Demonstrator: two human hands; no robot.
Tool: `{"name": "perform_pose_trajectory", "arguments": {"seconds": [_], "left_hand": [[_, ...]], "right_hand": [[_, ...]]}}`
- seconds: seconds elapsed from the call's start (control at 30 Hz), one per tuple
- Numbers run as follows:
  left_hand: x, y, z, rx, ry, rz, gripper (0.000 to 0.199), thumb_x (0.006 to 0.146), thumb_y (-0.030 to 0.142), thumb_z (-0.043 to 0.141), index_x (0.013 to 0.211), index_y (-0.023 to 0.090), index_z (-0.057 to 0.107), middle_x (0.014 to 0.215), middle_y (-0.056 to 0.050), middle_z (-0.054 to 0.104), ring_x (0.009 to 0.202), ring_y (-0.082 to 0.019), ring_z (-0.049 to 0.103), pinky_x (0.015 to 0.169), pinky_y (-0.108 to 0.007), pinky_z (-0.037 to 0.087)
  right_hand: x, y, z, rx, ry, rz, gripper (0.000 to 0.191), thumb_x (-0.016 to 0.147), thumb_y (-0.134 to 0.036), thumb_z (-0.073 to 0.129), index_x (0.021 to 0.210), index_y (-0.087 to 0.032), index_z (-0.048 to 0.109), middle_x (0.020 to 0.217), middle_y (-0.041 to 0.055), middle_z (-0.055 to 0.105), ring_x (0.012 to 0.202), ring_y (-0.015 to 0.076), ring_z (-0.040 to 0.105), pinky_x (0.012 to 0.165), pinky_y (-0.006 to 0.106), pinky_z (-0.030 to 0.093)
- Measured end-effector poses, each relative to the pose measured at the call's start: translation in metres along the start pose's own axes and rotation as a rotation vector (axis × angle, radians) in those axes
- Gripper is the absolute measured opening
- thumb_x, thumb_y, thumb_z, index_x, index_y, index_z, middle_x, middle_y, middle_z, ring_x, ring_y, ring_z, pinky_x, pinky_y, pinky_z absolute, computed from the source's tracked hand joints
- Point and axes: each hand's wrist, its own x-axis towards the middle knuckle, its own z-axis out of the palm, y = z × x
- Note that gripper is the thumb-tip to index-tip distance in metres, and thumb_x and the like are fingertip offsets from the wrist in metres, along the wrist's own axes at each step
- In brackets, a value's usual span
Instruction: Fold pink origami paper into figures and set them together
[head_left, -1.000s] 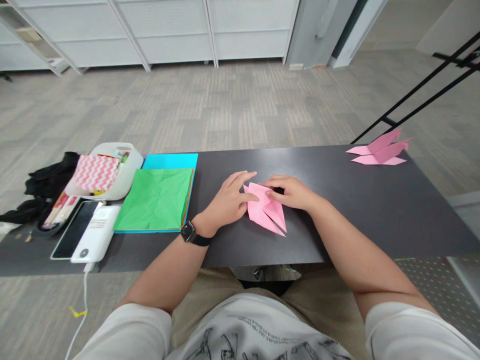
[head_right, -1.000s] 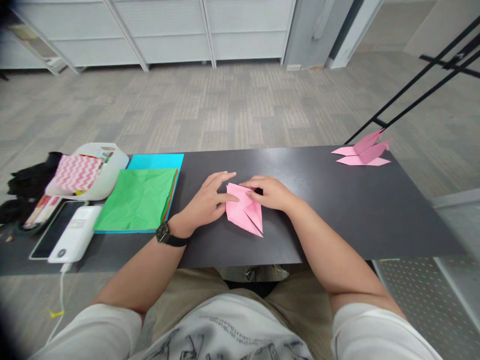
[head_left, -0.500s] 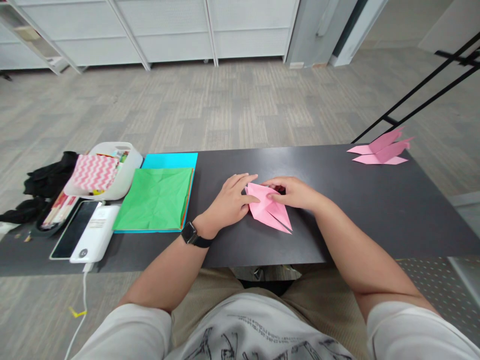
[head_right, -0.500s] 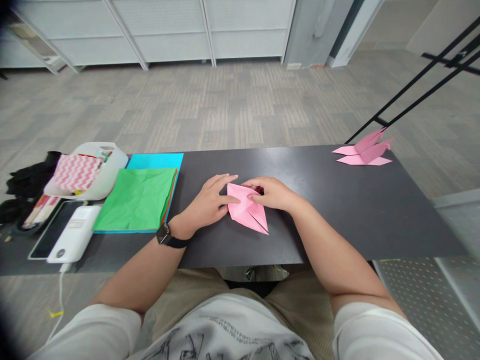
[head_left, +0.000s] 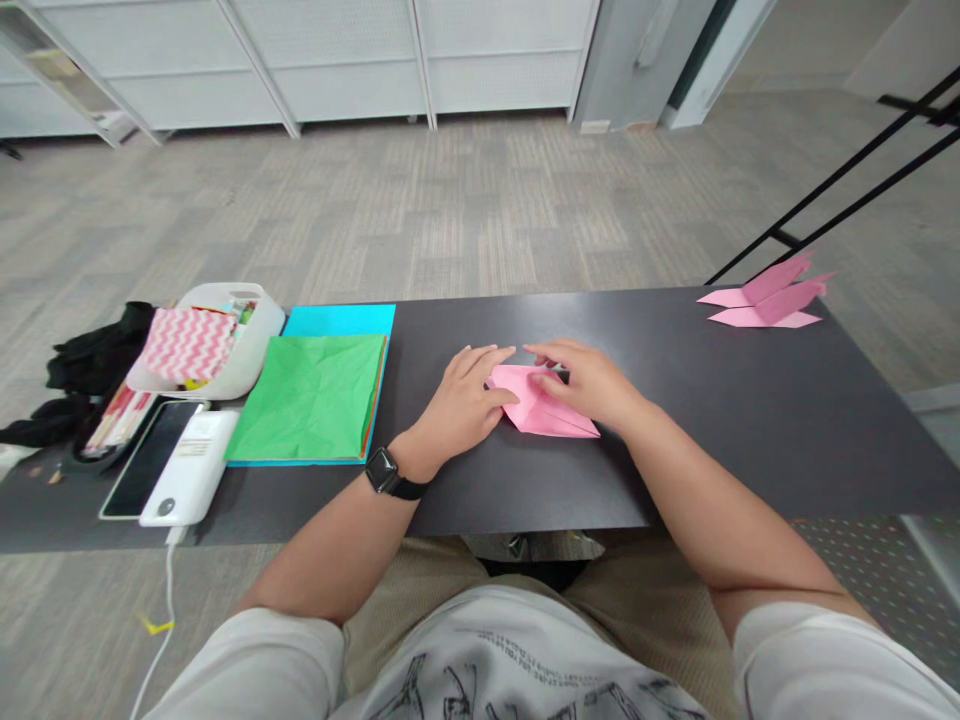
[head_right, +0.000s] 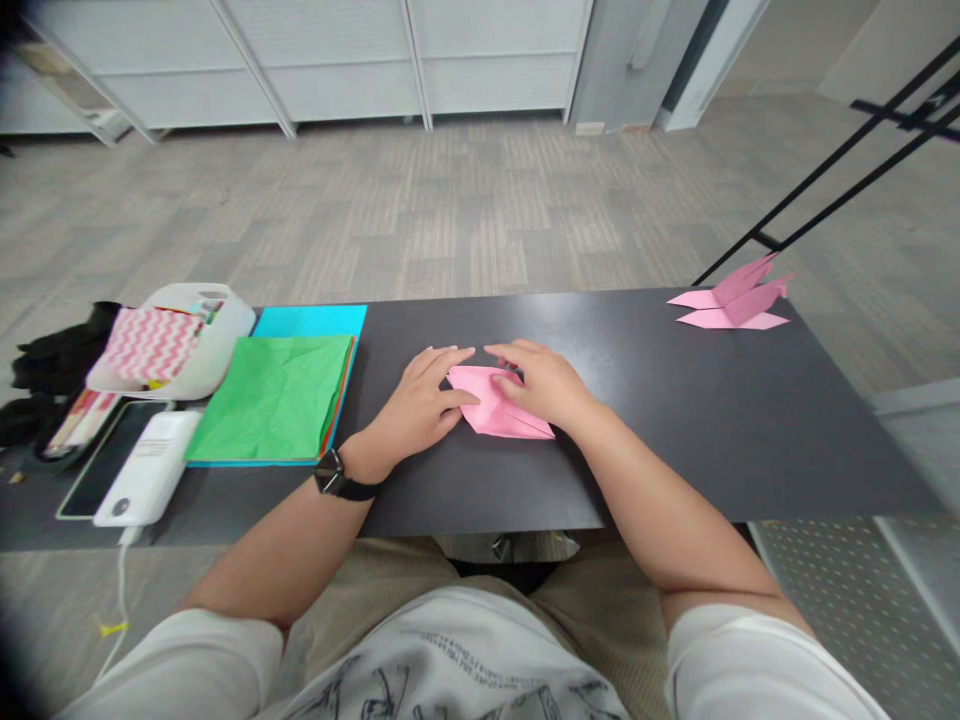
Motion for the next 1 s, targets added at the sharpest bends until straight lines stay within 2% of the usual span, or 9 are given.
{"name": "perform_pose_trajectory", "arguments": {"seconds": [0.07, 0.13, 0.2, 0.3, 0.37, 0.57, 0.77, 1.0], "left_hand": [[0.0, 0.001, 0.0, 0.027, 0.003, -0.053, 0.024, 0.095, 0.015, 0.071, 0.104, 0.031, 0.086, 0.165, -0.006, 0.054, 0.154, -0.035, 0.047, 0.131, -0.066, 0.034], [-0.001, 0.001, 0.0, 0.059, 0.008, -0.106, 0.022, 0.095, 0.017, 0.072, 0.104, 0.031, 0.086, 0.164, -0.006, 0.055, 0.154, -0.035, 0.047, 0.132, -0.067, 0.032], [-0.002, 0.001, 0.002, 0.086, 0.014, -0.152, 0.021, 0.096, 0.018, 0.072, 0.105, 0.031, 0.086, 0.164, -0.007, 0.055, 0.155, -0.036, 0.047, 0.133, -0.067, 0.03], [-0.002, 0.001, 0.002, 0.104, -0.002, -0.194, 0.019, 0.096, 0.02, 0.073, 0.106, 0.03, 0.087, 0.164, -0.008, 0.056, 0.154, -0.037, 0.047, 0.133, -0.068, 0.027], [-0.002, 0.001, 0.001, 0.104, -0.029, -0.206, 0.017, 0.097, 0.022, 0.074, 0.106, 0.029, 0.087, 0.163, -0.009, 0.057, 0.154, -0.037, 0.047, 0.134, -0.069, 0.026], [0.0, 0.006, -0.004, 0.048, -0.085, -0.188, 0.014, 0.098, 0.038, 0.077, 0.104, 0.029, 0.087, 0.16, -0.008, 0.06, 0.152, -0.037, 0.049, 0.133, -0.072, 0.024], [0.0, 0.007, -0.002, -0.014, -0.067, -0.216, 0.016, 0.102, 0.029, 0.069, 0.097, 0.027, 0.084, 0.154, -0.008, 0.063, 0.145, -0.031, 0.055, 0.133, -0.068, 0.028], [-0.001, 0.002, 0.005, -0.044, -0.085, -0.27, 0.02, 0.105, 0.03, 0.064, 0.1, 0.024, 0.082, 0.161, -0.011, 0.056, 0.152, -0.032, 0.05, 0.132, -0.067, 0.032]], "right_hand": [[-0.002, -0.004, -0.01, 0.016, 0.078, -0.064, 0.039, 0.1, -0.031, 0.068, 0.138, -0.03, 0.073, 0.124, 0.0088, 0.075, 0.115, 0.0282, 0.072, 0.109, 0.05, 0.056], [-0.004, -0.008, -0.022, 0.027, 0.101, -0.151, 0.027, 0.1, -0.037, 0.07, 0.126, -0.03, 0.079, 0.131, 0.0104, 0.071, 0.127, 0.0308, 0.067, 0.115, 0.054, 0.052], [-0.006, -0.009, -0.03, 0.017, 0.035, -0.239, 0.018, 0.097, -0.04, 0.077, 0.111, -0.031, 0.082, 0.142, 0.0104, 0.067, 0.137, 0.0341, 0.062, 0.12, 0.059, 0.047], [-0.008, -0.005, -0.032, -0.022, -0.073, -0.288, 0.01, 0.091, -0.037, 0.084, 0.099, -0.032, 0.085, 0.156, 0.0076, 0.059, 0.151, 0.0382, 0.05, 0.124, 0.065, 0.041], [-0.009, 0.001, -0.029, -0.069, -0.085, -0.282, 0.004, 0.091, -0.032, 0.083, 0.094, -0.031, 0.086, 0.159, 0.006, 0.058, 0.155, 0.0389, 0.046, 0.126, 0.067, 0.039], [-0.009, 0.014, -0.021, -0.219, -0.021, -0.228, 0.01, 0.095, -0.029, 0.078, 0.088, -0.028, 0.085, 0.16, 0.0085, 0.058, 0.156, 0.0409, 0.045, 0.127, 0.068, 0.037], [-0.007, 0.023, -0.019, -0.327, 0.035, -0.146, 0.011, 0.098, -0.03, 0.073, 0.095, -0.027, 0.084, 0.163, 0.0092, 0.054, 0.157, 0.0423, 0.043, 0.126, 0.07, 0.038], [-0.004, 0.039, -0.01, -0.346, 0.079, -0.096, 0.014, 0.099, -0.029, 0.068, 0.098, -0.026, 0.082, 0.16, 0.0114, 0.056, 0.153, 0.0426, 0.047, 0.123, 0.07, 0.042]]}}
